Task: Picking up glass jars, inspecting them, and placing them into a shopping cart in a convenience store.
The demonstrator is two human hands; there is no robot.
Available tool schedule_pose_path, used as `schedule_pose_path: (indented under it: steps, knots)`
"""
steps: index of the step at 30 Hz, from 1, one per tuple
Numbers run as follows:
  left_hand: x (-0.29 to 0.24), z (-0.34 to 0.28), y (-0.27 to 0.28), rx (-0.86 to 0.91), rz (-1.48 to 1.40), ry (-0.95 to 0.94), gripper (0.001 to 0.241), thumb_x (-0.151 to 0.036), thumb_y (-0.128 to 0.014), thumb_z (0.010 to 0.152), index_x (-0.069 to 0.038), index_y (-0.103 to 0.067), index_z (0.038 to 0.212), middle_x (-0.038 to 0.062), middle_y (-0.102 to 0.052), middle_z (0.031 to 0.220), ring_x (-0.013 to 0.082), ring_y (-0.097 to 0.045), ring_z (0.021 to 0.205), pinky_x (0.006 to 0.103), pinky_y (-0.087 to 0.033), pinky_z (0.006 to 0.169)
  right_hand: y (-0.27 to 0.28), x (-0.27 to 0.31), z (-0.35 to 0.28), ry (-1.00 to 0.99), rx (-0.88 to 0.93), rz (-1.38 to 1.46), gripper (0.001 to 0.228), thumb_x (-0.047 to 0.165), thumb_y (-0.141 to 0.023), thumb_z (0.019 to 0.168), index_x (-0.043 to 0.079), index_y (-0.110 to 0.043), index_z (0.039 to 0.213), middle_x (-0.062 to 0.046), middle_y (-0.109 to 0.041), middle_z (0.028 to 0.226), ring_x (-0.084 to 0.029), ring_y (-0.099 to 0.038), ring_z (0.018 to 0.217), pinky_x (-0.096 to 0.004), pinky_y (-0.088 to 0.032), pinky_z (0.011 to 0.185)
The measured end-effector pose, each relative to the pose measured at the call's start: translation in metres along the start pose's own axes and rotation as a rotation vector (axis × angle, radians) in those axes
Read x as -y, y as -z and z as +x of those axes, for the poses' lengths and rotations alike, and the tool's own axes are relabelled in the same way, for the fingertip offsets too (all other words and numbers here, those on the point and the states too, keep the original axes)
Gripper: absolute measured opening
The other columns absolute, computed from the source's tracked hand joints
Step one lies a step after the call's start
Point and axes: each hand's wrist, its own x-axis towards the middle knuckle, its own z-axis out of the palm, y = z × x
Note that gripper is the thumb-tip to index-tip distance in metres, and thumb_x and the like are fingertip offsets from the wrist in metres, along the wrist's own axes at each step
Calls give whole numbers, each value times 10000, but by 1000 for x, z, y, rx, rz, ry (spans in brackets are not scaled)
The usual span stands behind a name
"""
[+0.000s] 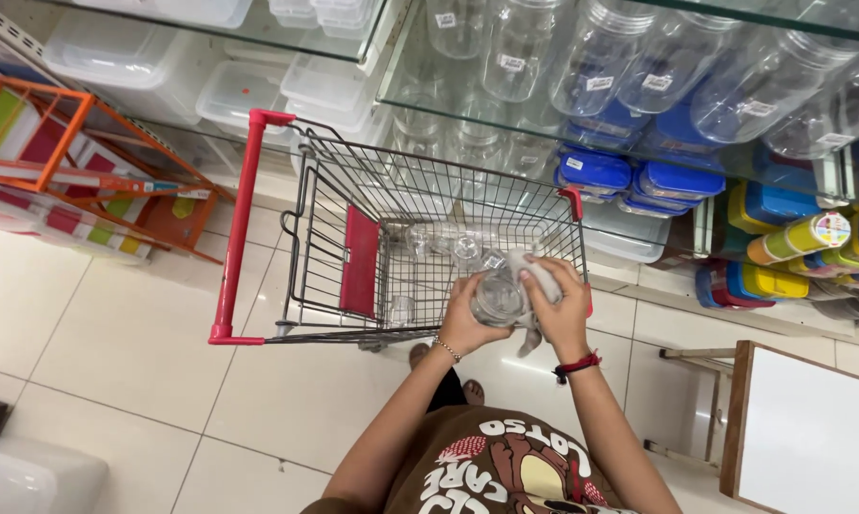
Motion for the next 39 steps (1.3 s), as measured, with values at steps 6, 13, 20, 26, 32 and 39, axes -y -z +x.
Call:
schedule_pose_path:
  steps: [6,13,20,26,32,39]
  knots:
    - [-1,22,12,-87,203,51,989,-246,-972,489,-157,-543,1376,140,-516,1318,369,-510,1257,482,-470,1050,-23,5,1,203,260,-55,265,126,-814,802,63,-779,1057,-133,-715,1135,-253,-733,999,-348,-590,863]
    - [13,28,28,-66,146,-72,943,-168,-920,506,-111,-547,1370,165,-527,1319,370,-538,1248,447,-493,1067,-46,-27,31,49,134,-125,246,138,-831,868,71,-771,1097,-113,-722,1095,-235,-741,970,-345,-600,857]
    - [60,47,32,-69,115,48,882,-150,-882,557,-102,-581,1384,164,-565,1304,376,-549,1243,437,-492,1067,-83,-20,35,38,387,-32,254,124,-819,795,76,-773,1040,-121,-677,995,-257,-709,895,-367,-589,771]
    - [68,55,47,40,113,82,905,-148,-909,514,-87,-555,1344,195,-552,1278,403,-549,1213,465,-487,1043,-97,-40,48,-50,222,-163,231,91,-783,869,40,-744,1091,-123,-653,1045,-278,-695,944,-387,-580,815]
    - [106,70,34,120,204,354,938,-168,-890,545,-121,-536,1412,190,-573,1282,402,-604,1179,470,-536,993,-119,-57,33,-127,393,-176,275,144,-809,847,52,-736,1096,-147,-640,1082,-300,-705,930,-371,-591,784]
    - [176,63,16,258,18,653,1065,-393,-972,488,-10,-485,1354,166,-703,1228,316,-704,1133,399,-574,992,-119,-173,4,-353,393,-323,413,136,-772,888,65,-676,1283,-168,-631,1253,-369,-644,1140,-429,-537,998]
